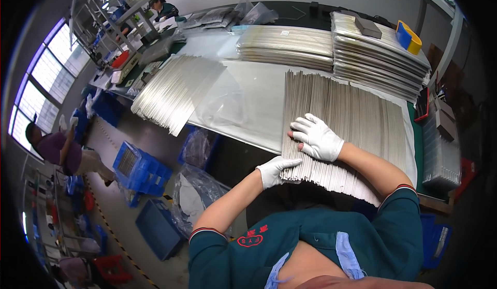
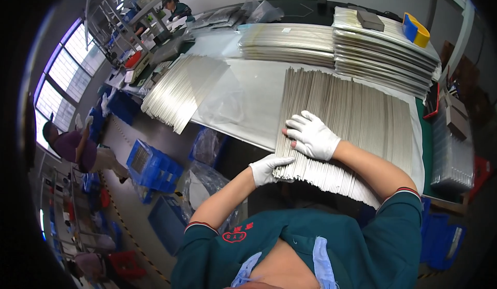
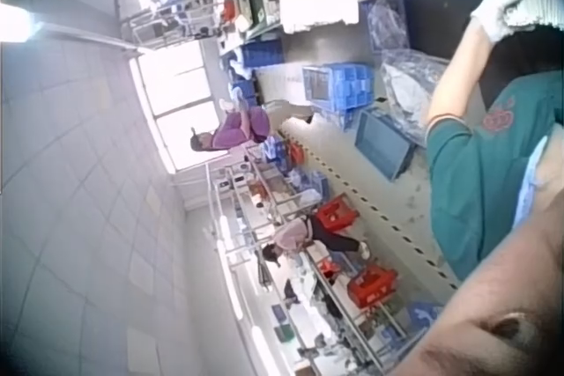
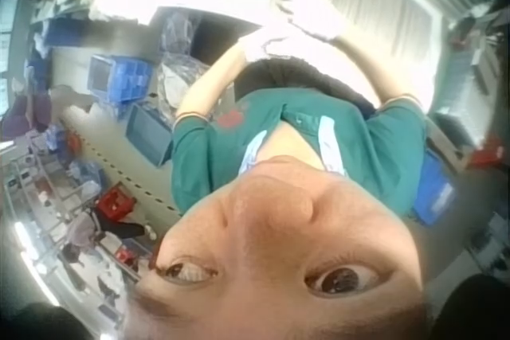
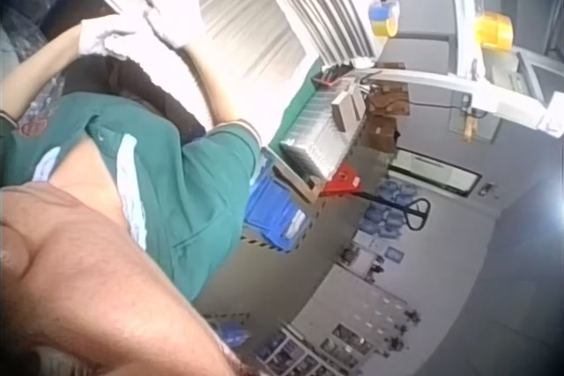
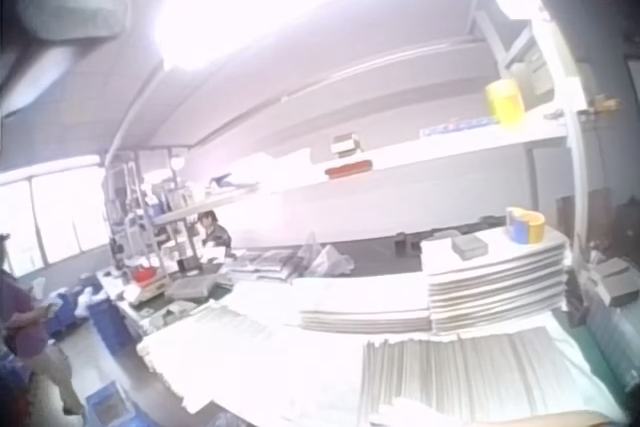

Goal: The person is counting, grouping, and packaging thin metal rods into plastic sleeves and securing them with tape.

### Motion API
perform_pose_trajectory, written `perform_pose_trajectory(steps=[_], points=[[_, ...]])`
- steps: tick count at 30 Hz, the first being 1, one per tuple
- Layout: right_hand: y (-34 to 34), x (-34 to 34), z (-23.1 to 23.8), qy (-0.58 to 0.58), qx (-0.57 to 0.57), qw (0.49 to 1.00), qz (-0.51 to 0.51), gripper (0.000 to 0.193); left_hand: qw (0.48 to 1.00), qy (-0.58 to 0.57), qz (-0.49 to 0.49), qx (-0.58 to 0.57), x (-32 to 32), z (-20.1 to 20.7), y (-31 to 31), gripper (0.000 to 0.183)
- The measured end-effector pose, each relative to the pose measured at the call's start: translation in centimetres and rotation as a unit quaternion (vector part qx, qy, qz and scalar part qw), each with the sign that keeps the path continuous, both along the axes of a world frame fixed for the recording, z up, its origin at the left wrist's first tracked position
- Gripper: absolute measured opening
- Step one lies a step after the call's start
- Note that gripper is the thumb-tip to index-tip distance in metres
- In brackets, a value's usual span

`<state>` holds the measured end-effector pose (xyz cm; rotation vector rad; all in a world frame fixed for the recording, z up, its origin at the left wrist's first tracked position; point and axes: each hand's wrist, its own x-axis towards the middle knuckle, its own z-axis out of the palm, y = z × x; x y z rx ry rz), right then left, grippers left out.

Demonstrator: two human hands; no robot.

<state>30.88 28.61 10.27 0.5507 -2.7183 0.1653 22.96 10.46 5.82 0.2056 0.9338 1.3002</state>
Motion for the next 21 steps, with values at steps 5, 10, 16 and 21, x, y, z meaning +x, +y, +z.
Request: perform_pose_trajectory(steps=[5, 10, 16, 21], points=[[0.1, 0.0, -0.2, 0.002, -0.010, 1.000, -0.003, 0.044, 0.995, -0.094, 0.015, 0.021, -0.1, -1.2, -0.4, 0.034], [0.0, -0.4, -0.4, -0.014, 0.020, 1.000, -0.006, 0.041, 0.974, -0.205, 0.034, 0.086, 0.2, -2.5, -0.4, 0.039], [-0.6, -1.7, 0.9, -0.120, -0.008, 0.993, 0.008, 0.040, 0.968, -0.233, 0.040, 0.088, 0.2, -2.1, -0.2, 0.025], [-0.6, -1.1, 0.0, -0.058, -0.001, 0.998, 0.015, 0.042, 0.984, -0.160, 0.044, 0.063, 0.2, -0.6, -0.6, 0.024]])
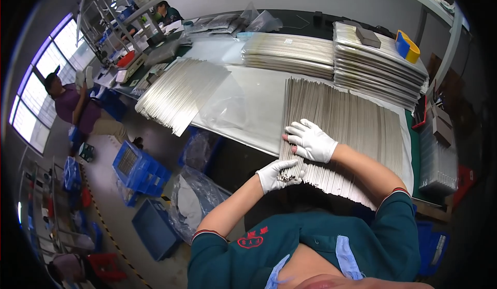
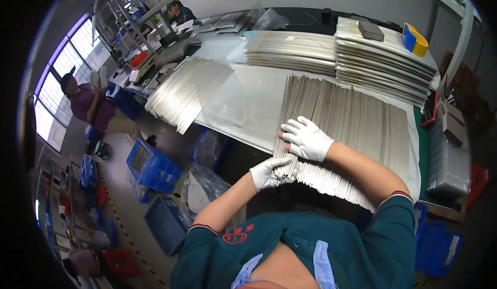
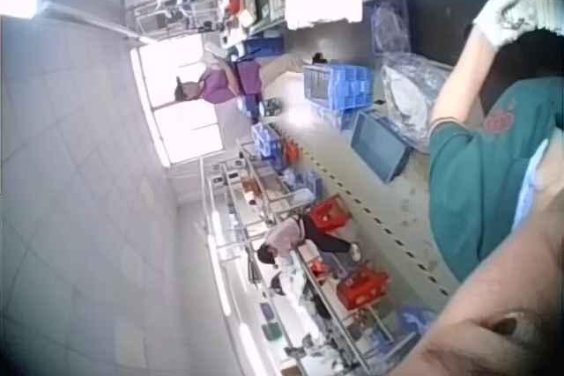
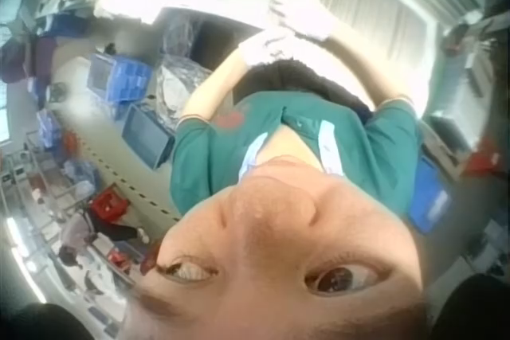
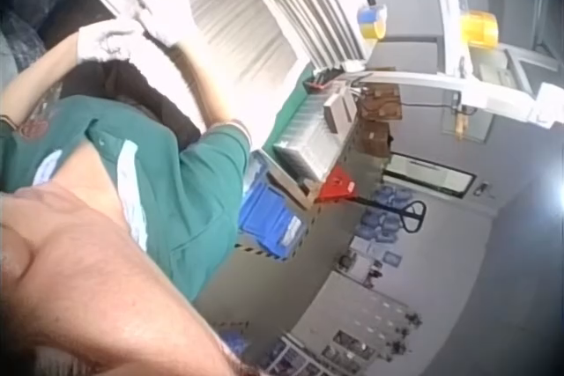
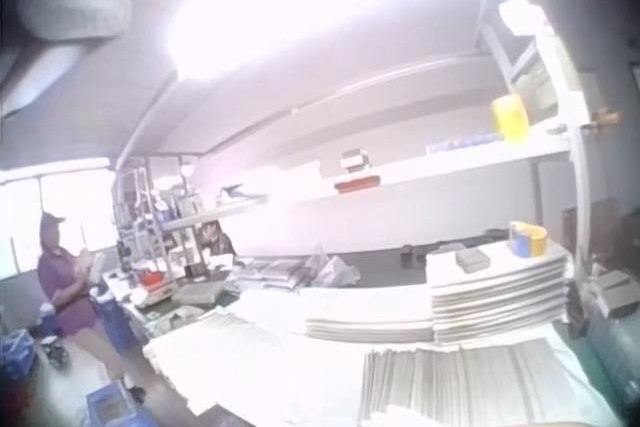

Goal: The person is counting, grouping, and packaging thin metal rods into plastic sleeves and securing them with tape.

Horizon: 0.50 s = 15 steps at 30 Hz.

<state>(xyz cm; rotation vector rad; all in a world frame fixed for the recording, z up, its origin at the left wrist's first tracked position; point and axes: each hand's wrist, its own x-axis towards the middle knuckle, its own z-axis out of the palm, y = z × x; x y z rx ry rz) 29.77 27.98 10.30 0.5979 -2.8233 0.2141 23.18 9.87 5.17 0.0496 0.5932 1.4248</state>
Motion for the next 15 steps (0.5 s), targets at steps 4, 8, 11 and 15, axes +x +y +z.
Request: perform_pose_trajectory(steps=[4, 8, 11, 15], points=[[0.0, 0.2, -0.4, 0.000, -0.010, 1.000, -0.013, 0.043, 1.000, -0.009, 0.004, -0.005, 0.0, -0.4, 0.0, 0.021], [-0.1, 0.4, 0.0, -0.014, -0.041, 0.999, -0.030, 0.044, 0.997, -0.071, -0.003, 0.014, 0.1, -0.5, 0.1, 0.025], [0.2, 1.0, 0.0, 0.060, -0.095, 0.992, -0.054, 0.045, 0.995, -0.094, -0.024, 0.032, -0.1, -1.5, 0.2, 0.026], [0.5, 2.4, 1.0, -0.009, -0.359, 0.910, -0.206, 0.027, 0.987, -0.139, -0.046, 0.065, -0.3, -1.7, 0.1, 0.025]])
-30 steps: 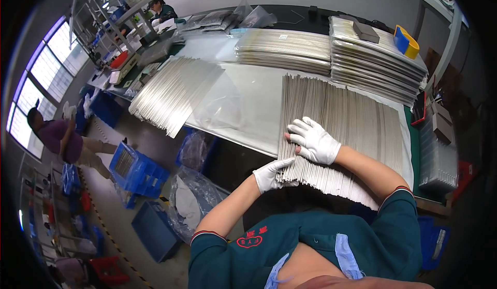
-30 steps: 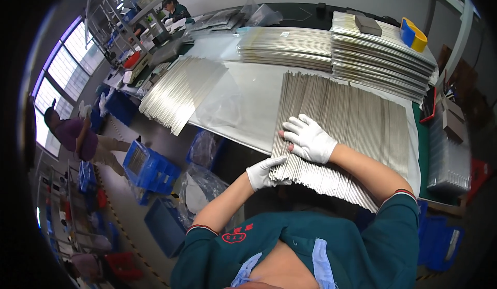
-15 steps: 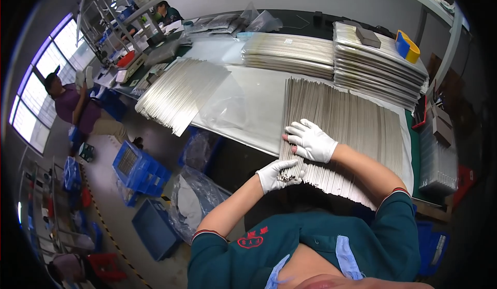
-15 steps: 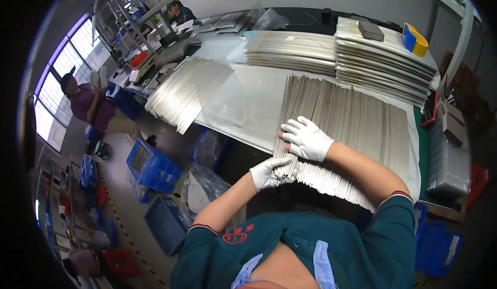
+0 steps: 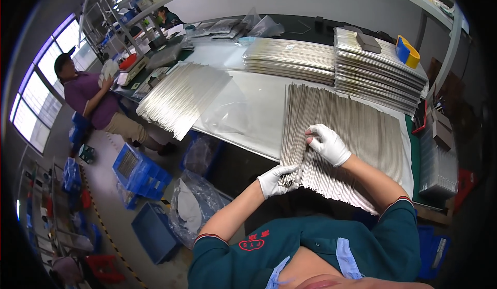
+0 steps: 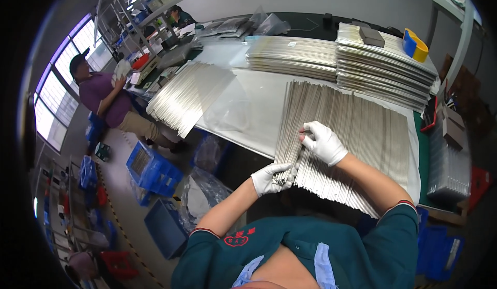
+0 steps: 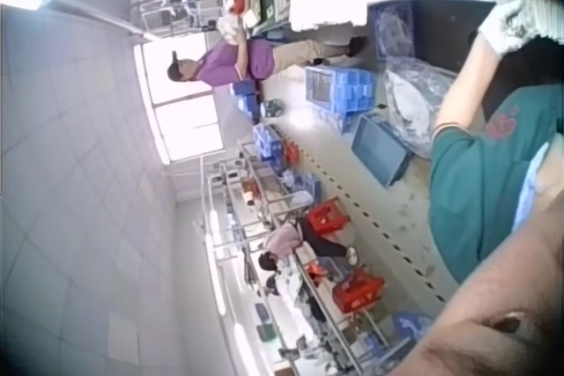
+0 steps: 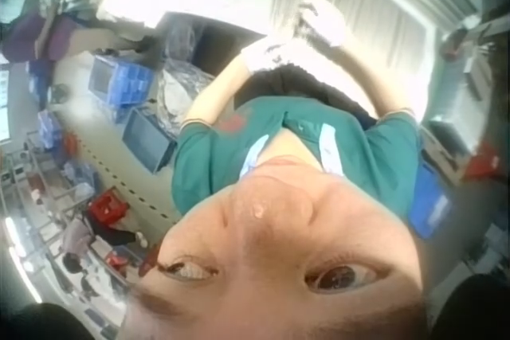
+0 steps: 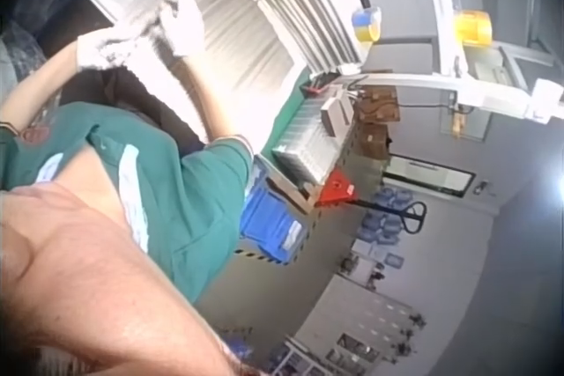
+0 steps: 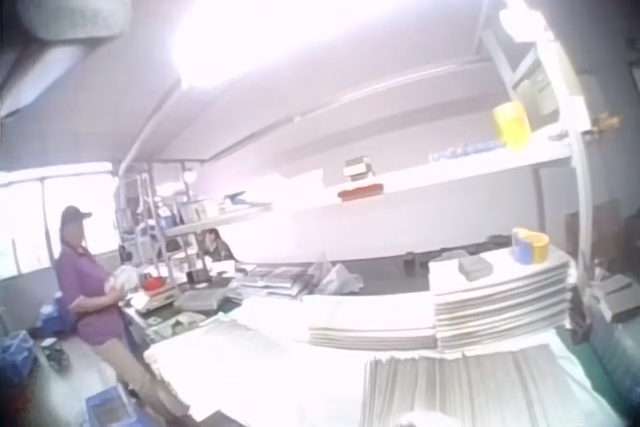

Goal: The person is counting, grouping, and packaging thin metal rods into plastic sleeves and securing them with tape.

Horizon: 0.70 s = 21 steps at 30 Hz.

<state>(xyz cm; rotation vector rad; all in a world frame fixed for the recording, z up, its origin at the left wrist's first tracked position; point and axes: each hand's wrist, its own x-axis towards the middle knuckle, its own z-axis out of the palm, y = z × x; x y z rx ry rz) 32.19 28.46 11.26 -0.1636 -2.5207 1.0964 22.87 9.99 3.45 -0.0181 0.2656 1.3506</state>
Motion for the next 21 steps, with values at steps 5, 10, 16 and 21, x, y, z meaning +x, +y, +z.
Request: perform_pose_trajectory(steps=[5, 10, 16, 21], points=[[1.0, 0.5, -0.3, 0.040, 0.205, 0.976, 0.057, 0.017, 0.999, 0.046, 0.015, -0.022, 0.0, 0.3, 0.0, 0.025], [0.7, 1.2, -0.5, 0.044, 0.254, 0.958, 0.123, 0.014, 1.000, 0.026, 0.012, -0.010, 0.2, 0.4, 0.0, 0.025], [1.0, 1.2, -1.1, 0.049, 0.284, 0.947, 0.140, 0.012, 0.996, -0.056, 0.029, -0.063, 0.0, 0.0, -0.6, 0.030], [0.7, 1.2, -0.8, 0.056, 0.263, 0.953, 0.139, 0.012, 0.996, -0.081, 0.019, -0.021, 0.2, -0.2, -0.7, 0.030]])
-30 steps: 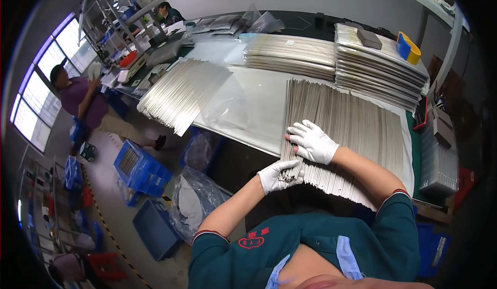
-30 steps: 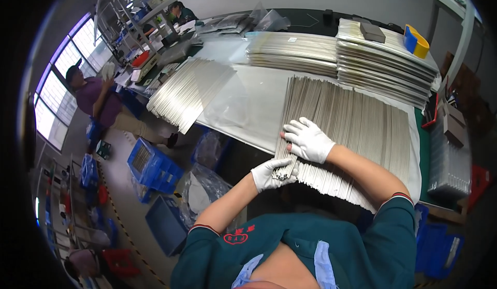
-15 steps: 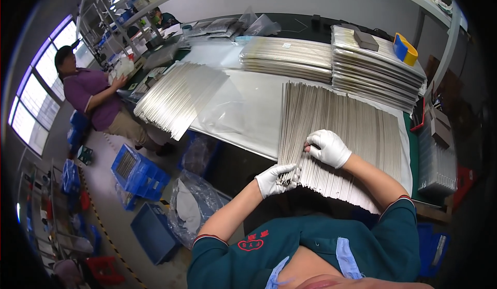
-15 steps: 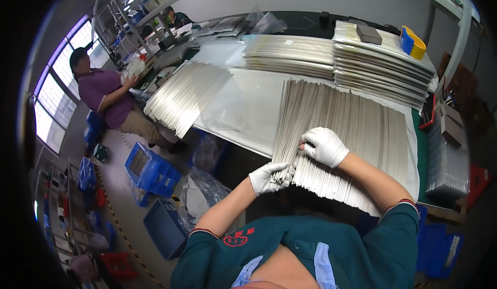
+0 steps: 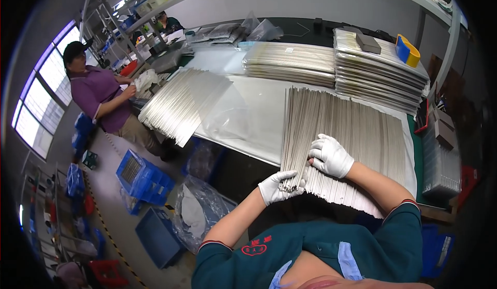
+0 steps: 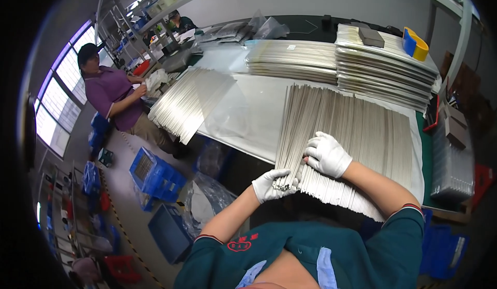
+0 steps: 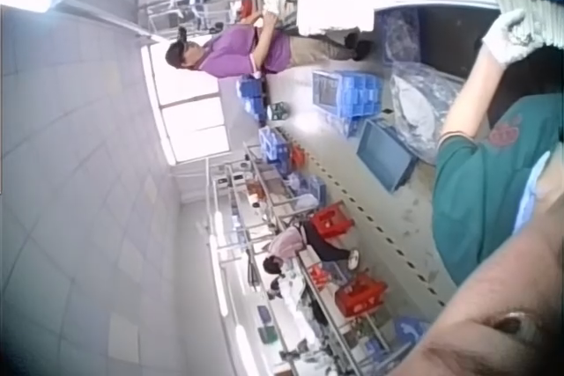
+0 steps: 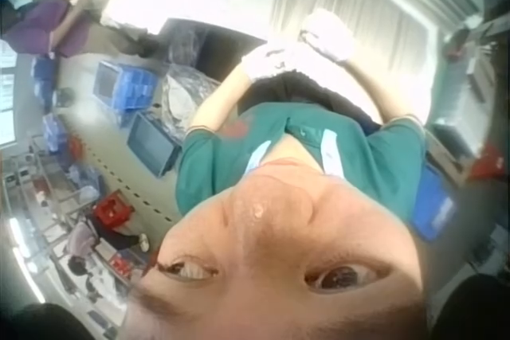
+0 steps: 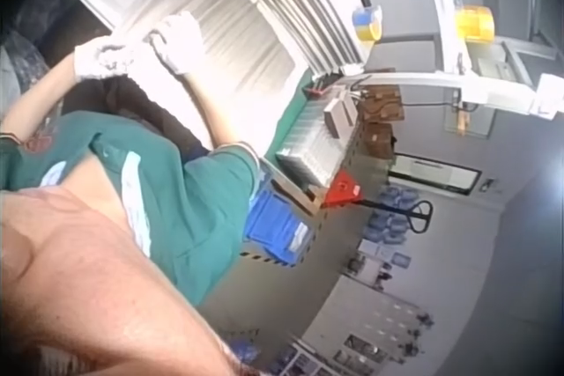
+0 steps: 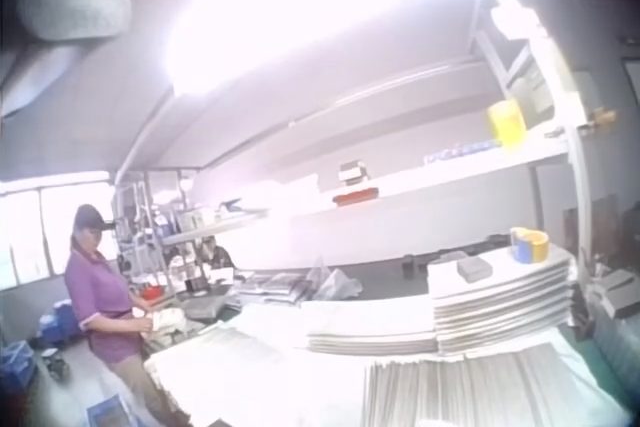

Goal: The person is counting, grouping, and packaging thin metal rods into plastic sleeves and securing them with tape.

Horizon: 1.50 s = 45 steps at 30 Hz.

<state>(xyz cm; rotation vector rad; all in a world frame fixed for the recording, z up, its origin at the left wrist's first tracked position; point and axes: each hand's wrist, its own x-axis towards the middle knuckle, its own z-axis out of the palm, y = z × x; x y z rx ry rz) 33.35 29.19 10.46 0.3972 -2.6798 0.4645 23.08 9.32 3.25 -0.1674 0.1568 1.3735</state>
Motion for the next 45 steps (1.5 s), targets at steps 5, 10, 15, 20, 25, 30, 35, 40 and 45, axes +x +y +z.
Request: perform_pose_trajectory(steps=[5, 10, 15, 20, 25, 30, 35, 40, 45], points=[[0.0, 0.0, 0.1, 0.013, 0.009, 1.000, -0.009, 0.014, 0.999, 0.016, 0.004, -0.044, 0.8, 2.7, 0.4, 0.024], [-0.5, -0.5, 1.7, -0.049, -0.016, 0.990, -0.132, 0.033, 0.991, 0.131, -0.012, -0.039, -0.5, 4.0, 0.4, 0.019], [0.9, -3.0, 3.1, -0.429, -0.619, 0.649, -0.108, 0.094, 0.999, 0.000, -0.036, -0.013, -2.7, 8.6, 0.9, 0.030], [-0.5, -7.5, -0.5, -0.252, -0.901, 0.350, -0.038, 0.091, 0.994, 0.077, -0.047, -0.060, -0.6, 9.3, 3.3, 0.022], [0.1, -7.8, -1.6, -0.214, -0.928, 0.301, -0.049, 0.047, 0.971, 0.220, 0.005, -0.090, 2.3, 7.9, 4.3, 0.017], [0.1, -7.2, -1.3, -0.221, -0.942, 0.251, -0.003, 0.010, 0.956, 0.287, 0.014, -0.065, 4.0, 9.2, 3.0, 0.020], [-2.0, -6.4, 1.6, -0.220, -0.937, 0.251, 0.102, 0.009, 0.890, 0.451, 0.059, -0.031, 5.3, 10.3, 0.4, 0.022], [-2.8, -8.5, 7.1, -0.110, -0.845, 0.505, 0.135, 0.033, 0.776, 0.626, 0.071, 0.037, 0.4, 11.0, 0.6, 0.045], [-0.7, -12.9, 7.1, 0.131, -0.559, 0.819, -0.023, 0.027, 0.433, 0.857, 0.265, -0.087, -7.0, 11.8, 3.6, 0.100]])
